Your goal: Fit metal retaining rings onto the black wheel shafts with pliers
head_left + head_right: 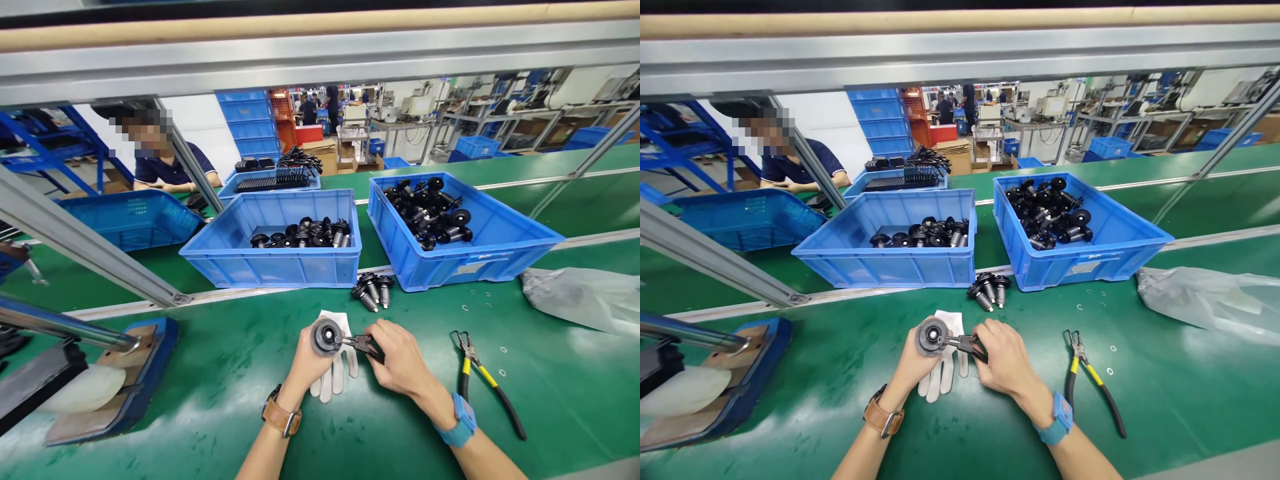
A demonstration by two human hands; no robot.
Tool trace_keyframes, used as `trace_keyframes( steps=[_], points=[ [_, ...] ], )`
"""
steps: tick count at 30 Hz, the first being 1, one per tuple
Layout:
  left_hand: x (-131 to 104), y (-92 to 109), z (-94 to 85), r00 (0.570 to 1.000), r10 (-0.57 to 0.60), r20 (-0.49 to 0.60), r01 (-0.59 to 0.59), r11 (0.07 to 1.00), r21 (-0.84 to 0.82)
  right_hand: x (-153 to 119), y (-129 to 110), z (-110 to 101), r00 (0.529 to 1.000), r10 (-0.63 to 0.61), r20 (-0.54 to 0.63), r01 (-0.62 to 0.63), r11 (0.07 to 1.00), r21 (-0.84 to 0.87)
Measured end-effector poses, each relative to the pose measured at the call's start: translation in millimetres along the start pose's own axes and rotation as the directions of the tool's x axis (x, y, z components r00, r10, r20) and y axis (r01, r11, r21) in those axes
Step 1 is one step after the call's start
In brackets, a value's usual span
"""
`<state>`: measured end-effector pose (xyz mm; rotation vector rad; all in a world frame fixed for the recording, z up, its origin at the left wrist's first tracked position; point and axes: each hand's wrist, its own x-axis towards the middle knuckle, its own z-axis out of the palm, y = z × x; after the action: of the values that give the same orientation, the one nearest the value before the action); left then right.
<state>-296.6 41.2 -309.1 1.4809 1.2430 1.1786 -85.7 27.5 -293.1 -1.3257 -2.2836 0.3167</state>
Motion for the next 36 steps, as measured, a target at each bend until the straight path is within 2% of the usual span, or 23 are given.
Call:
trace_keyframes(
  steps=[2,7,13,17,25,36],
  points=[
    [1,3,1.1,1.000,-0.013,0.003,0.013,1.000,-0.002,0,1,0,1.000,0.013,-0.011,-0.013,1.000,0.023],
    [5,7,4.5,0.990,-0.139,0.014,0.139,0.990,-0.009,2,7,-1,0.995,0.090,-0.046,-0.086,0.994,0.068],
    [5,3,3.9,0.993,-0.082,-0.089,0.081,0.997,-0.011,0,6,-1,0.987,0.150,-0.053,-0.144,0.984,0.108],
    [3,-3,4.8,0.987,-0.090,-0.133,0.090,0.996,-0.006,-3,-4,3,0.991,0.126,-0.034,-0.126,0.992,-0.004],
    [0,-8,7.5,0.998,-0.033,-0.050,0.034,0.999,0.038,-4,-8,7,0.991,0.127,-0.046,-0.132,0.984,-0.121],
    [0,-5,7.8,1.000,0.008,-0.022,-0.006,0.998,0.061,-6,-12,7,0.989,0.138,-0.055,-0.145,0.977,-0.157]
  ],
)
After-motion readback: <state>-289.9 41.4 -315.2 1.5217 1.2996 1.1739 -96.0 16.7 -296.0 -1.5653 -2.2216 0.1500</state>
